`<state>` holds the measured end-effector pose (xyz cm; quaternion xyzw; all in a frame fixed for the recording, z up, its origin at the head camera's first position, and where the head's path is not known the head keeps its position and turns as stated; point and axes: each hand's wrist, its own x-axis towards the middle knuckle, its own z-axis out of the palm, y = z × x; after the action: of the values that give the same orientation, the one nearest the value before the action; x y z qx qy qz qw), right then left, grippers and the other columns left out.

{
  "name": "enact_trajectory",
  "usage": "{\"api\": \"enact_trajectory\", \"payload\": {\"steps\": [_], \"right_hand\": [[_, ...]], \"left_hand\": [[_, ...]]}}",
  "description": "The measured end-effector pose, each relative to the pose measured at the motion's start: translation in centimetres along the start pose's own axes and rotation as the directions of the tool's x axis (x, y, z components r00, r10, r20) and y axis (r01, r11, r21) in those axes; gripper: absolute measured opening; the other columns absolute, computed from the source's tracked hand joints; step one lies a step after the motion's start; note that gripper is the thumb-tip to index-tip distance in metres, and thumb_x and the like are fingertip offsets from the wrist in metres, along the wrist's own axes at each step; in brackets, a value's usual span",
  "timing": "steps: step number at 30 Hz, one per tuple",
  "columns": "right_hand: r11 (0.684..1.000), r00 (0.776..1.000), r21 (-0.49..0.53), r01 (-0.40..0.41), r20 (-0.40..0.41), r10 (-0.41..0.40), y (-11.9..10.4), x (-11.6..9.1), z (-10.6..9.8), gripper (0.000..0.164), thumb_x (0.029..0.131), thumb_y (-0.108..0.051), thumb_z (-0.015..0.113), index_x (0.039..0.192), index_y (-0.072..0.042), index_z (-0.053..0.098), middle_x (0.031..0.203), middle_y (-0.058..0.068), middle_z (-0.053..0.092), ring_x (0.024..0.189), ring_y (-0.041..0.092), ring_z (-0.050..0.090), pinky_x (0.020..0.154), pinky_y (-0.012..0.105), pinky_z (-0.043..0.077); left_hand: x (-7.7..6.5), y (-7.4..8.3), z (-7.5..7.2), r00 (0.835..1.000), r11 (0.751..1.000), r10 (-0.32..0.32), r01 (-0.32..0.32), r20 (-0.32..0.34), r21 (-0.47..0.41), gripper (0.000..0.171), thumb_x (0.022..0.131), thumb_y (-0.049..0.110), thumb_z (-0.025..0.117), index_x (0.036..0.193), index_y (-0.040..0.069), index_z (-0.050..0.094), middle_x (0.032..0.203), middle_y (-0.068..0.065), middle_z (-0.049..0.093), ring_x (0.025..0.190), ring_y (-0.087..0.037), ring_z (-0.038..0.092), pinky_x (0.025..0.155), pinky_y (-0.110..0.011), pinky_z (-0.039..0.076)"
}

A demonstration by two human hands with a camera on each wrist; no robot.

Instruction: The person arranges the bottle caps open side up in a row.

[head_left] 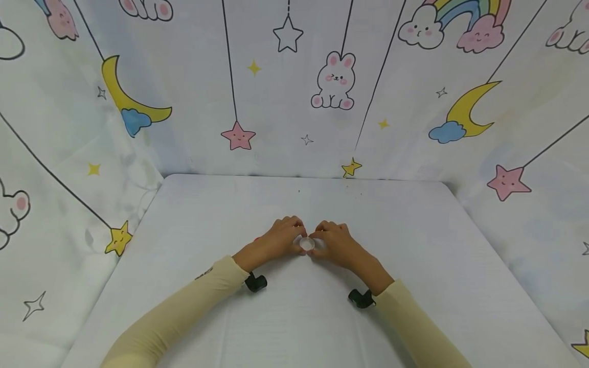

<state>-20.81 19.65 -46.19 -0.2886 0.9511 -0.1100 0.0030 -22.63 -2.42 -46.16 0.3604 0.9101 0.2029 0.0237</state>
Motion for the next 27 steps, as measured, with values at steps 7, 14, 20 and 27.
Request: {"api": "enact_trajectory", "payload": {"steps": [7, 14, 20, 27], "right_hand": [[1.0, 1.0, 0.006, 0.004, -0.013, -0.004, 0.1, -0.1, 0.2, 0.04, 0.092, -0.042, 0.083, 0.122, -0.016, 0.079, 0.118, 0.002, 0.066, 0.114, 0.02, 0.061, 0.094, 0.051, 0.042], [1.0, 1.0, 0.017, 0.009, -0.028, -0.008, 0.1, -0.1, 0.2, 0.037, 0.091, -0.037, 0.084, 0.121, -0.016, 0.079, 0.116, 0.002, 0.066, 0.114, 0.02, 0.061, 0.093, 0.05, 0.041], [1.0, 1.0, 0.026, -0.006, -0.002, 0.006, 0.0, -0.2, -0.2, 0.044, 0.093, -0.04, 0.082, 0.129, -0.016, 0.075, 0.12, 0.001, 0.066, 0.118, 0.02, 0.061, 0.093, 0.05, 0.041], [0.996, 0.997, 0.073, -0.057, 0.047, 0.054, 0.5, -0.1, -1.5, 0.055, 0.091, -0.041, 0.083, 0.137, -0.014, 0.067, 0.127, 0.004, 0.065, 0.12, 0.024, 0.061, 0.093, 0.052, 0.044]], "left_hand": [[0.0, -0.1, -0.1, 1.0, 1.0, 0.001, 0.0, 0.013, -0.02, 0.035, 0.089, 0.029, 0.088, 0.116, 0.012, 0.075, 0.129, -0.01, 0.062, 0.117, -0.03, 0.057, 0.097, -0.049, 0.045], [-0.2, -0.3, -0.2, 1.0, 1.0, -0.001, 0.002, 0.018, -0.029, 0.035, 0.089, 0.03, 0.088, 0.117, 0.014, 0.075, 0.127, -0.009, 0.063, 0.117, -0.029, 0.057, 0.098, -0.049, 0.043], [-0.2, -0.4, -0.4, 0.999, 0.999, -0.014, 0.015, 0.043, -0.034, 0.04, 0.09, 0.033, 0.086, 0.122, 0.013, 0.073, 0.13, -0.009, 0.062, 0.121, -0.03, 0.057, 0.1, -0.05, 0.041], [0.5, -0.3, -1.3, 0.994, 0.999, -0.045, 0.047, 0.1, -0.015, 0.053, 0.092, 0.043, 0.082, 0.134, 0.013, 0.068, 0.14, -0.01, 0.059, 0.131, -0.03, 0.055, 0.106, -0.053, 0.041]]}}
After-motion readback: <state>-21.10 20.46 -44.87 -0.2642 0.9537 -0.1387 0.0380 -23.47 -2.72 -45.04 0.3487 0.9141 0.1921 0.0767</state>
